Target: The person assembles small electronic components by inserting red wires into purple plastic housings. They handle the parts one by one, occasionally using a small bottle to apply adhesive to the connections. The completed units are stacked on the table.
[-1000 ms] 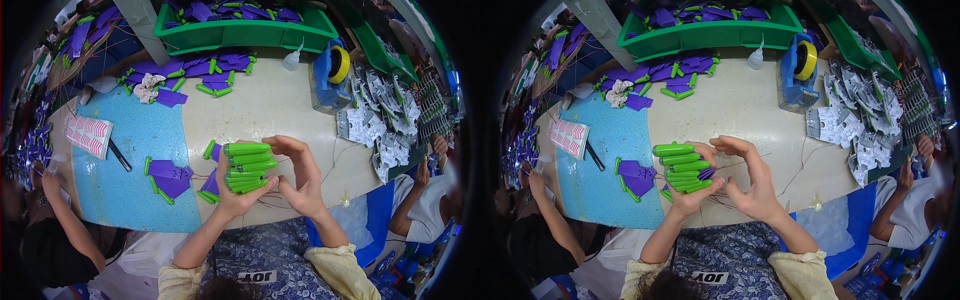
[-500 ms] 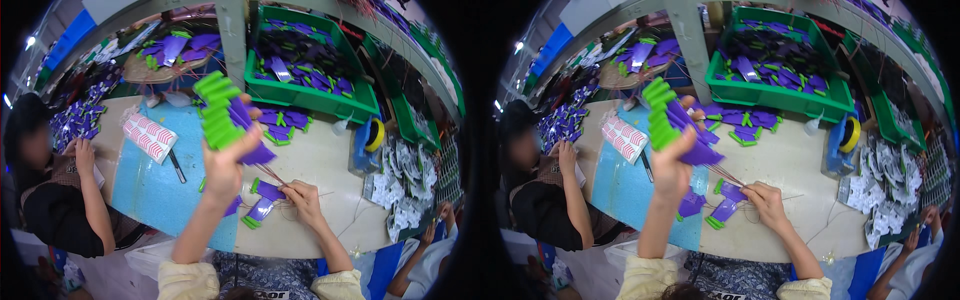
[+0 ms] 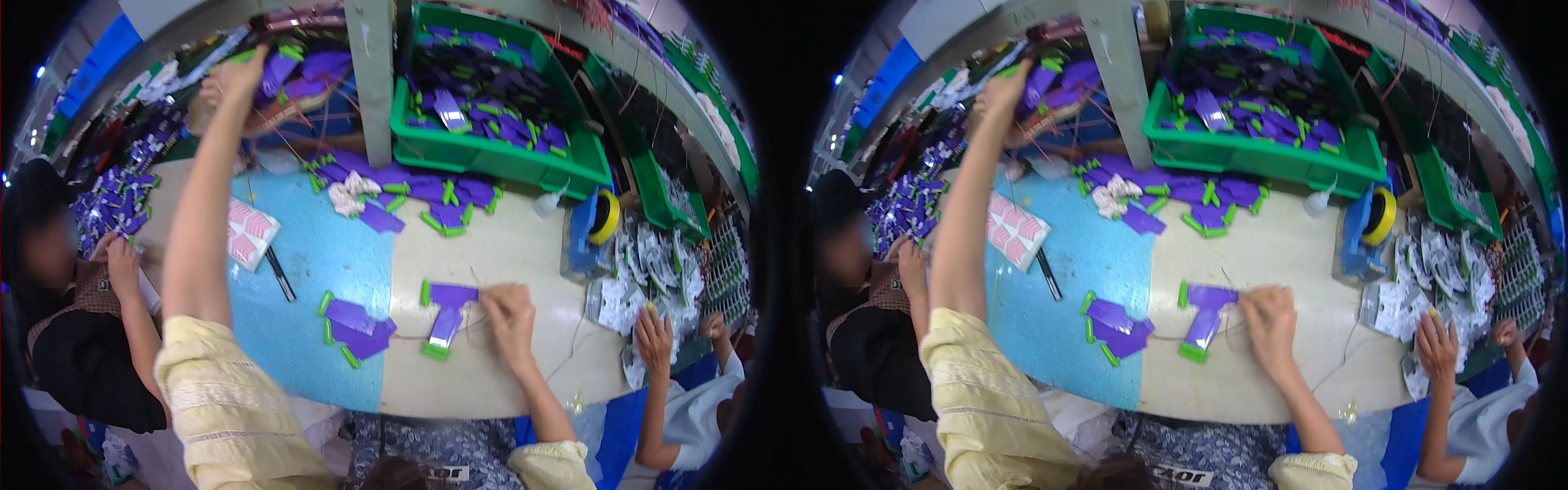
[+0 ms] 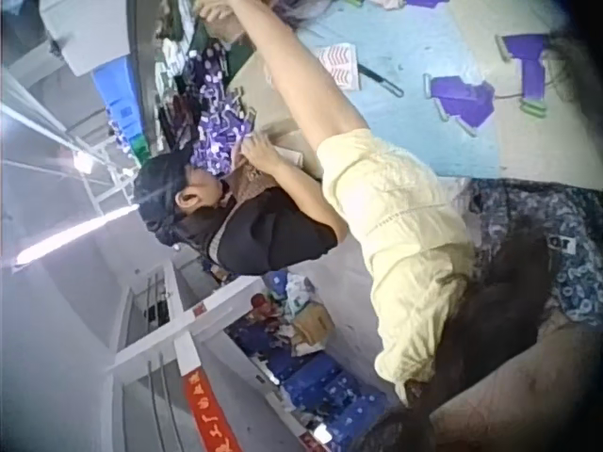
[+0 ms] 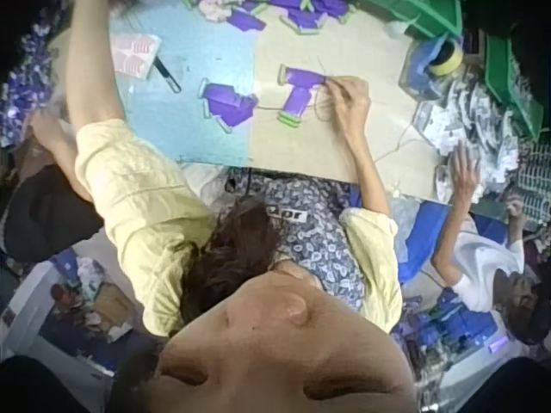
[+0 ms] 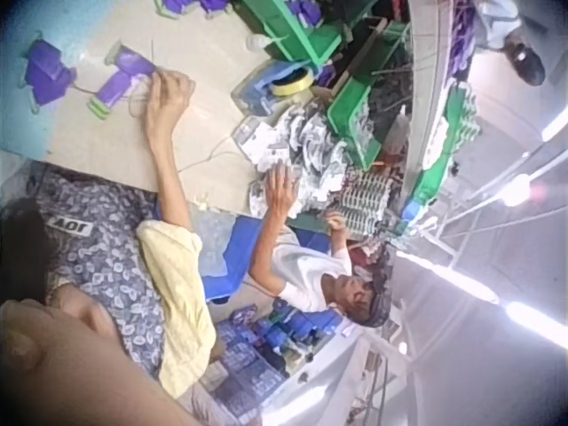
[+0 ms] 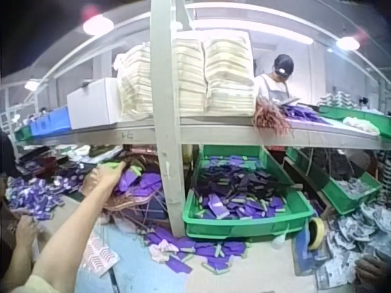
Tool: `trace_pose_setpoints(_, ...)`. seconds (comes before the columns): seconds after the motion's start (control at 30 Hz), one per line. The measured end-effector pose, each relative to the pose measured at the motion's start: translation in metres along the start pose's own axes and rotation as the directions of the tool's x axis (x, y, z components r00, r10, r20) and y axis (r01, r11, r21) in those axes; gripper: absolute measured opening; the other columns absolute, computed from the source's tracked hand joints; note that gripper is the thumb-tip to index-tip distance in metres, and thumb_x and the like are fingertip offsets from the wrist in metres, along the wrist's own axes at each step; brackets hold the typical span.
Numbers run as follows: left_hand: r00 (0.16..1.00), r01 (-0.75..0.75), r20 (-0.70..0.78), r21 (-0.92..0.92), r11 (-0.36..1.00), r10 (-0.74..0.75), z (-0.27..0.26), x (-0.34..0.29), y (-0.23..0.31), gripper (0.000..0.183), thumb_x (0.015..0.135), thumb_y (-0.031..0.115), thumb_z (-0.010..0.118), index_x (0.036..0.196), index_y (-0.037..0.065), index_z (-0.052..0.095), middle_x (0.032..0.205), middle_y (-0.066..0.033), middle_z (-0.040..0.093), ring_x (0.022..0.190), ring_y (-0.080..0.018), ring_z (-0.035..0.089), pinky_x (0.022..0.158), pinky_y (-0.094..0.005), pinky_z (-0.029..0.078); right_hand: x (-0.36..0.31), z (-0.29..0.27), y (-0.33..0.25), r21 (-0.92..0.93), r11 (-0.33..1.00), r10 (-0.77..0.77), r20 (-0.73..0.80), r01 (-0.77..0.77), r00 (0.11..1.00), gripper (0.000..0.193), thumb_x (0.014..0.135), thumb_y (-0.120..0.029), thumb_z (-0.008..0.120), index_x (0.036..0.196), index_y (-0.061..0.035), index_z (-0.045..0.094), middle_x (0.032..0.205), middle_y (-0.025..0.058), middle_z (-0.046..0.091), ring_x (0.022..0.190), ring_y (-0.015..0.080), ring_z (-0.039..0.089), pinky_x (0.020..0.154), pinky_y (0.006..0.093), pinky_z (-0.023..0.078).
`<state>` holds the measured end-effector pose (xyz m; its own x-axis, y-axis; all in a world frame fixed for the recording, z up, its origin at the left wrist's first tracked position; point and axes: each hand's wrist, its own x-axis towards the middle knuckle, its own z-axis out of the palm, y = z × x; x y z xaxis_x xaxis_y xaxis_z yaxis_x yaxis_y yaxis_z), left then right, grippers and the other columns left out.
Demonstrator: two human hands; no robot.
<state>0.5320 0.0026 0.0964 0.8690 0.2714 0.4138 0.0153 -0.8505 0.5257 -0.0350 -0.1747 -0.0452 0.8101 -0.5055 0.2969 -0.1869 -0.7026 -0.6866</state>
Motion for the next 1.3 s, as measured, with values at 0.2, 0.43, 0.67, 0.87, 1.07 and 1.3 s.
trace_pose_setpoints(0.2, 0.827, -0.561, -0.112, -0.1, 0.822, 0.551, -0.088, -0.066, 0.008, 0.101, 0.085, 0.059, 0.07, 0.139, -0.019, 0.036, 0.122, -0.0355, 0.06, 0.116, -0.0444, 0.06, 0.1, -0.0443, 0.049, 0.024, -0.037, -0.065, -0.252, 0.905, -0.372, -0.079, 0.342, 0.925, 0.05, 0.075, 0.0, 0.076, 0.122, 0.0027, 0.059, 0.112, 0.0175, 0.063, 0.102, 0.0317, 0.057, 0.088, 0.0418, 0.047)
trace_pose_setpoints(0.43, 0.412, -0.621, 0.282, -0.609, 0.493, 0.867, -0.219, -0.323, -0.107, 0.031, 0.086, -0.002, 0.066, 0.117, -0.002, 0.064, 0.117, -0.0148, 0.067, 0.105, -0.032, 0.064, 0.093, -0.0397, 0.049, 0.05, 0.014, -0.034, -0.178, 0.948, -0.194, 0.333, 0.263, 0.923, 0.031, 0.078, -0.005, 0.075, 0.107, 0.003, 0.066, 0.102, 0.0176, 0.064, 0.095, 0.0357, 0.059, 0.084, 0.0437, 0.047)
trace_pose_setpoints(0.67, 0.344, -0.672, 0.504, -0.457, 0.583, 0.792, -0.162, -0.358, -0.168, 0.042, 0.084, 0.006, 0.071, 0.126, 0.004, 0.063, 0.126, -0.0105, 0.059, 0.122, -0.0315, 0.051, 0.098, -0.042, 0.046, 0.075, 0.01, -0.071, 0.251, 0.927, -0.37, 0.502, 0.278, 0.781, 0.014, 0.083, -0.005, 0.073, 0.095, 0.0014, 0.072, 0.096, 0.0117, 0.066, 0.093, 0.0294, 0.062, 0.082, 0.0377, 0.051)
trace_pose_setpoints(0.87, 0.293, -0.5, 0.569, -0.594, 0.631, 0.768, -0.134, -0.353, -0.161, 0.04, 0.084, 0.006, 0.071, 0.123, 0.001, 0.063, 0.117, -0.0121, 0.06, 0.111, -0.0335, 0.055, 0.091, -0.0399, 0.048, 0.063, 0.062, -0.092, 0.28, 0.824, -0.566, 0.371, 0.493, 0.736, 0.013, 0.078, -0.004, 0.071, 0.086, 0.0039, 0.066, 0.097, 0.0167, 0.066, 0.1, 0.0336, 0.063, 0.083, 0.0439, 0.051)
trace_pose_setpoints(1.07, 0.513, -0.351, 0.458, -0.659, 0.665, 0.726, -0.153, -0.378, -0.157, 0.089, 0.076, 0.024, 0.084, 0.149, 0.001, 0.039, 0.121, -0.0179, 0.056, 0.114, -0.0346, 0.052, 0.095, -0.047, 0.042, 0.076, 0.061, -0.07, 0.268, 0.901, -0.422, 0.355, 0.341, 0.835, 0.014, 0.079, 0.001, 0.069, 0.091, 0.0019, 0.061, 0.082, 0.0195, 0.068, 0.076, 0.0392, 0.066, 0.069, 0.0452, 0.052)
trace_pose_setpoints(1.3, 0.396, -0.164, 0.691, -0.595, 0.787, 0.605, -0.156, -0.388, -0.153, 0.064, 0.073, 0.013, 0.084, 0.13, 0.003, 0.058, 0.102, -0.0146, 0.057, 0.095, -0.0309, 0.059, 0.083, -0.0414, 0.048, 0.08, 0.01, -0.086, 0.343, 0.9, -0.436, 0.66, 0.27, 0.612, 0.018, 0.077, -0.001, 0.075, 0.093, 0.0004, 0.067, 0.088, 0.0172, 0.067, 0.079, 0.0351, 0.068, 0.07, 0.0417, 0.053)
